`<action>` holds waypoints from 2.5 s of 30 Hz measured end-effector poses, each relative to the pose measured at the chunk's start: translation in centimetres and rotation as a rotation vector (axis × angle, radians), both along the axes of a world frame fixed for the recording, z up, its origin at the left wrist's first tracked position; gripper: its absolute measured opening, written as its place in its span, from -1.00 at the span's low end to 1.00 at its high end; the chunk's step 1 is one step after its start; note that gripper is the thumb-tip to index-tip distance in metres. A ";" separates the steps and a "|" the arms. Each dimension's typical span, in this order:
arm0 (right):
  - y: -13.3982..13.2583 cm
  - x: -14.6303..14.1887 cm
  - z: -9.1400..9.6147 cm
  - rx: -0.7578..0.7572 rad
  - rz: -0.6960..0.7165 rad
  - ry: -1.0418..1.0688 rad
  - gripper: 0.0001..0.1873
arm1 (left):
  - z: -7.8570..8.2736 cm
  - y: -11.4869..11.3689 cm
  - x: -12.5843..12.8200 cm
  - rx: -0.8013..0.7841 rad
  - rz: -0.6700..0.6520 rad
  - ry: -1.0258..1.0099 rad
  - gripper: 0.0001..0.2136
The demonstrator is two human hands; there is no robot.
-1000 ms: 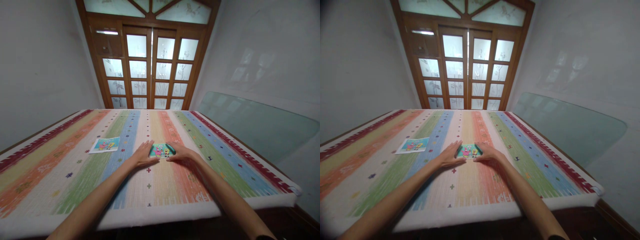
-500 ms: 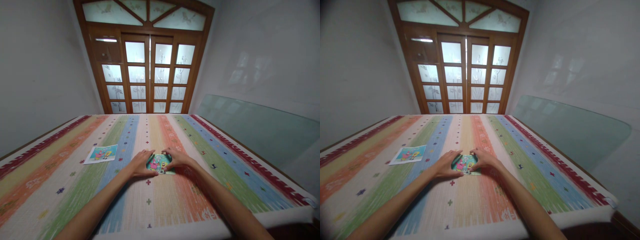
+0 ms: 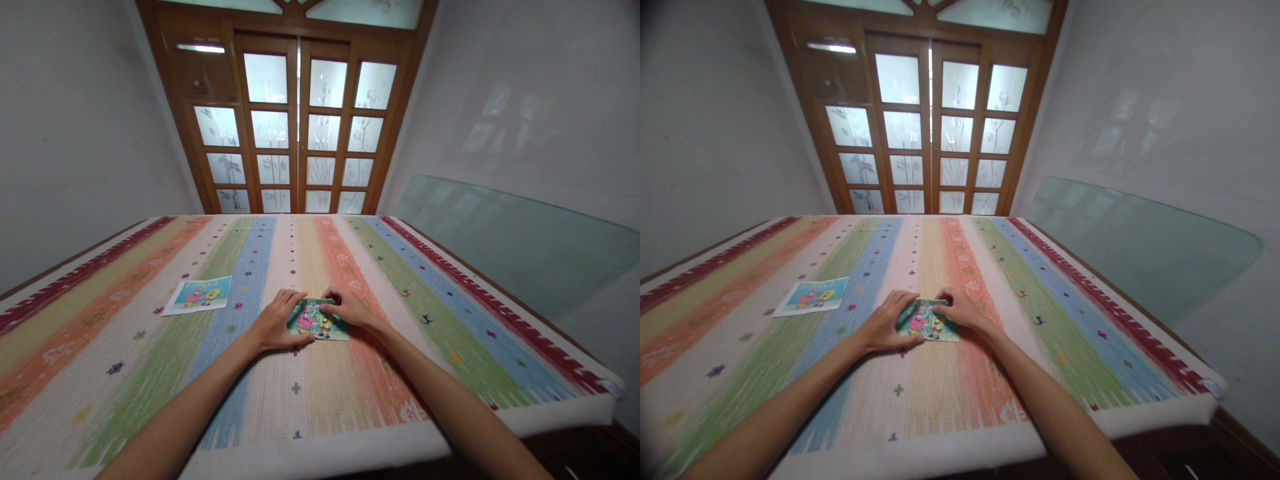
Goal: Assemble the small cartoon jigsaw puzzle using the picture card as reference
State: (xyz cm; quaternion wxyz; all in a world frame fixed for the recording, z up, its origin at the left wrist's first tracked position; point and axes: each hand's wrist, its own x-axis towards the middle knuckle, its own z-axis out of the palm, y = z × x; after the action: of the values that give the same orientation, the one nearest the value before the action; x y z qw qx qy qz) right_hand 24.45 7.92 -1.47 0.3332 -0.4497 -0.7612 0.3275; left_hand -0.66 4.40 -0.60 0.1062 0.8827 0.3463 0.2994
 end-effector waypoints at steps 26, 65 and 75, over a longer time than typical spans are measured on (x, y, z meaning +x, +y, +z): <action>-2.5 -4.2 0.0 -0.055 -0.148 0.480 -0.59 | -1.0 0.6 0.9 -0.276 0.099 -0.275 -0.35; -1.7 -3.7 -0.4 0.089 -0.243 0.406 -0.71 | -0.7 1.1 1.0 -0.265 0.190 -0.418 -0.79; -2.1 -3.7 0.2 0.123 -0.271 0.315 -0.70 | -0.7 1.0 1.2 -0.329 0.153 -0.430 -0.74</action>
State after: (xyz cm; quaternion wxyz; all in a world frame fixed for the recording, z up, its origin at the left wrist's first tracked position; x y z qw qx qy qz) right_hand 20.78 5.85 -1.29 0.5158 -0.4702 -0.6508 0.2990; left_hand 0.50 5.42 -1.28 0.2962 0.7410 0.4254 0.4269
